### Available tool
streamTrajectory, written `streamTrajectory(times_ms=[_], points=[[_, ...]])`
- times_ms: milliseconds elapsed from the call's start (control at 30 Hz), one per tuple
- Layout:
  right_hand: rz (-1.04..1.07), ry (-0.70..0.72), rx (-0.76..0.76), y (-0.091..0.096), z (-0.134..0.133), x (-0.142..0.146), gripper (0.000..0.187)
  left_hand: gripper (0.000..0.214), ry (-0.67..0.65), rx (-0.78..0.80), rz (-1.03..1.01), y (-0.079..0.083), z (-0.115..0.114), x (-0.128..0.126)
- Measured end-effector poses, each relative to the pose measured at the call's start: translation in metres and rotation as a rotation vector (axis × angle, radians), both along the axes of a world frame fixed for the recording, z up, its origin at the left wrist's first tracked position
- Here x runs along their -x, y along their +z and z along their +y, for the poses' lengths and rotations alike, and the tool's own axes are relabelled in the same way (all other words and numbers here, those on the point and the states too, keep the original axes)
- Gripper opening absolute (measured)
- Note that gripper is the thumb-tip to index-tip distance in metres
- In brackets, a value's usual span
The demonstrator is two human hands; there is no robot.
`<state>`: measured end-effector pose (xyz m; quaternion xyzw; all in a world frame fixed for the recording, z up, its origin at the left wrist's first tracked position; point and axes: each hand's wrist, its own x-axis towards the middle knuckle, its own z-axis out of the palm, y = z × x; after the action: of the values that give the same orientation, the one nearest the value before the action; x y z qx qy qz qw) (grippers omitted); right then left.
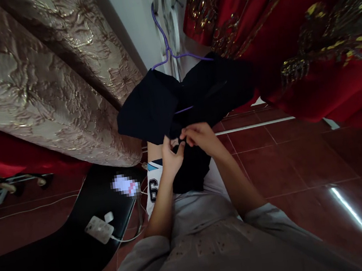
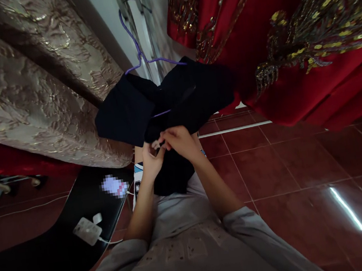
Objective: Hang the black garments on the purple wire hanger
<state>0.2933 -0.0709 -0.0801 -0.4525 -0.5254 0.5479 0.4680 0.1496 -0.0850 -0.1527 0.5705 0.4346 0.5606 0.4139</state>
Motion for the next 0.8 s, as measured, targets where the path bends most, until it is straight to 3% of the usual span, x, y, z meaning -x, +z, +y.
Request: streamTrajectory(times_ms=[133,200,267,400,500,600,700,800], points=[[0.13,-0.186,-0.188,0.061,0.032,-0.003,0.032,0.034,0.032,-0.035,0.289,-0.011,0.019,0.0],[0.163,-0.178,-0.251,0.082,0.041,-0.001,0.036,0.031,0.025,-0.019,0.405,-0.012,0.028,0.005],[0.152,-0.116,-0.277,0.091,0.045,0.003,0.037,0.033,-0.018,-0.005,0.499,-0.003,0.034,0.011],[0.067,-0.022,-0.283,0.088,0.044,0.005,0.037,0.031,-0.084,-0.19,0.41,0.05,0.037,0.02],[0.031,-0.024,-0.318,0.089,0.042,0.004,0.037,0.026,0.028,-0.458,0.244,0.099,0.046,0.018],[-0.012,-0.067,-0.38,0.089,0.042,0.003,0.035,0.019,0.065,-0.602,0.307,0.136,0.058,0.01],[-0.091,-0.165,-0.418,0.07,0.044,0.003,0.033,0.023,0.028,-0.637,0.39,0.153,0.064,0.006],[-0.191,-0.221,-0.387,0.038,0.04,0.009,0.032,0.029,0.135,-0.642,0.306,0.152,0.075,0.024]])
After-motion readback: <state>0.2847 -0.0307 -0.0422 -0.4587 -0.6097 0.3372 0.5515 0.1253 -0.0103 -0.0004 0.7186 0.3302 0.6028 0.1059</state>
